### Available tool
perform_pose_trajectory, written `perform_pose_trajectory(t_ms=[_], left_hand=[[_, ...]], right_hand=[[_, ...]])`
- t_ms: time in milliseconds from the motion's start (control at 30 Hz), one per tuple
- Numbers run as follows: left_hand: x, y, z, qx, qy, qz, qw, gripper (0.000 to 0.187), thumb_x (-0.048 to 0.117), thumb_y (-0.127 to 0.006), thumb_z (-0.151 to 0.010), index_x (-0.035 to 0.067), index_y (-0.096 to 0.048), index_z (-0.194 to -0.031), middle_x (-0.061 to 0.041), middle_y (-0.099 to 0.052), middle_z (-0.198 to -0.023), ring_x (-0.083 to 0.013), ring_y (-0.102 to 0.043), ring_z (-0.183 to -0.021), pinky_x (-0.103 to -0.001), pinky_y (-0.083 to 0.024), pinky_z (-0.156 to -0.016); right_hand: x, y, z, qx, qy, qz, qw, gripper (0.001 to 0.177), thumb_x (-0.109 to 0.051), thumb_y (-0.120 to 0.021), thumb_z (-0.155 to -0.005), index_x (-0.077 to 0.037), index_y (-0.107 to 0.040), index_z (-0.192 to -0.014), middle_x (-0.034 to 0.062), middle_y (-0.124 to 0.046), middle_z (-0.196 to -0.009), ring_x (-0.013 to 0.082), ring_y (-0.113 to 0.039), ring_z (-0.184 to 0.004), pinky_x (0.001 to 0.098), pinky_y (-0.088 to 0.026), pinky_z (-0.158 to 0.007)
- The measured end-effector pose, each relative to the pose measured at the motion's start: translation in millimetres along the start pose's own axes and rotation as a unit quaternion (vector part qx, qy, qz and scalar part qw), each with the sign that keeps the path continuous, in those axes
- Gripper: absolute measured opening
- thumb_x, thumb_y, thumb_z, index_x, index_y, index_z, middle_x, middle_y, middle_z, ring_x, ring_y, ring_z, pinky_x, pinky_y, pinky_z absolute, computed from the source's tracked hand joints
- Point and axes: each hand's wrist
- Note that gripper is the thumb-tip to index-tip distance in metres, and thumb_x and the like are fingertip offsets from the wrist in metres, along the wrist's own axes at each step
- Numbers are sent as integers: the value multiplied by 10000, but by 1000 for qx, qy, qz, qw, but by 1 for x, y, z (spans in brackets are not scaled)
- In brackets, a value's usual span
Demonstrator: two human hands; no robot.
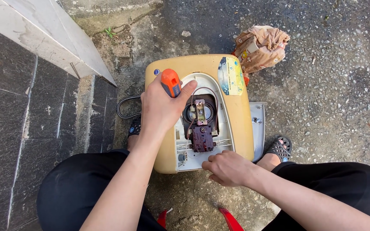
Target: Disassembling a small appliance using a screwdriver to access internal components for repair.
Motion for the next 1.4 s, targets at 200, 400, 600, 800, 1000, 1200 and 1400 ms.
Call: perform_pose_trajectory(t_ms=[200, 400, 600, 800, 1000, 1200, 1400], left_hand=[[-2, -10, 2, -9, -5, -4, 1000, 491, 556, -794, -833, 95, -626, -859, -81, -512, -568, -279, -626, -540, -371, -474, -527], [15, -1, 11, -34, 70, 110, 991, 504, 512, -799, -831, 52, -614, -922, -119, -628, -617, -235, -726, -566, -339, -622, -437], [39, 3, 13, -39, 141, 246, 958, 484, 462, -743, -871, 16, -575, -958, -156, -702, -725, -251, -757, -589, -336, -638, -369], [40, 4, 15, -50, 143, 275, 950, 552, 499, -688, -888, -23, -537, -991, -194, -687, -750, -295, -759, -597, -322, -617, -334], [43, 4, 16, -60, 141, 277, 948, 551, 498, -683, -889, -21, -526, -987, -175, -676, -748, -290, -761, -602, -317, -622, -341], [13, -10, 12, -55, 68, 175, 981, 543, 513, -787, -842, 21, -580, -940, -153, -686, -689, -273, -771, -597, -330, -651, -376], [-15, -18, 0, -69, -19, 72, 995, 540, 527, -788, -865, 27, -604, -950, -123, -641, -620, -240, -719, -521, -347, -640, -397]], right_hand=[[-3, 7, 2, 2, -2, -5, 1000, 255, -306, -638, -992, -127, -649, -1173, 113, -708, -939, 336, -747, -942, 475, -587, -867], [-3, 6, 2, -4, -6, -9, 1000, 253, -300, -636, -990, -136, -644, -1183, 111, -705, -945, 338, -741, -959, 475, -581, -880], [-4, 7, 2, -3, -6, -10, 1000, 260, -296, -647, -987, -123, -638, -1182, 126, -709, -957, 351, -738, -965, 485, -574, -885], [-8, 2, -1, -21, -7, 18, 1000, 258, -312, -636, -1004, -129, -648, -1186, 112, -722, -948, 315, -743, -951, 468, -560, -913], [-7, 0, -1, -24, -10, 18, 999, 256, -320, -625, -1003, -137, -647, -1182, 103, -726, -940, 306, -748, -938, 464, -565, -909], [-7, -5, -2, -17, -6, 30, 999, 258, -319, -644, -993, -131, -654, -1168, 104, -731, -936, 311, -750, -921, 477, -569, -892], [-12, 3, 0, -11, -1, 42, 999, 259, -320, -661, -988, -123, -660, -1156, 109, -736, -933, 307, -753, -915, 476, -570, -883]])
Point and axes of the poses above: each hand's wrist, its own z-axis away from the middle knuckle, its own y-axis out of the back of the hand, x = y × z
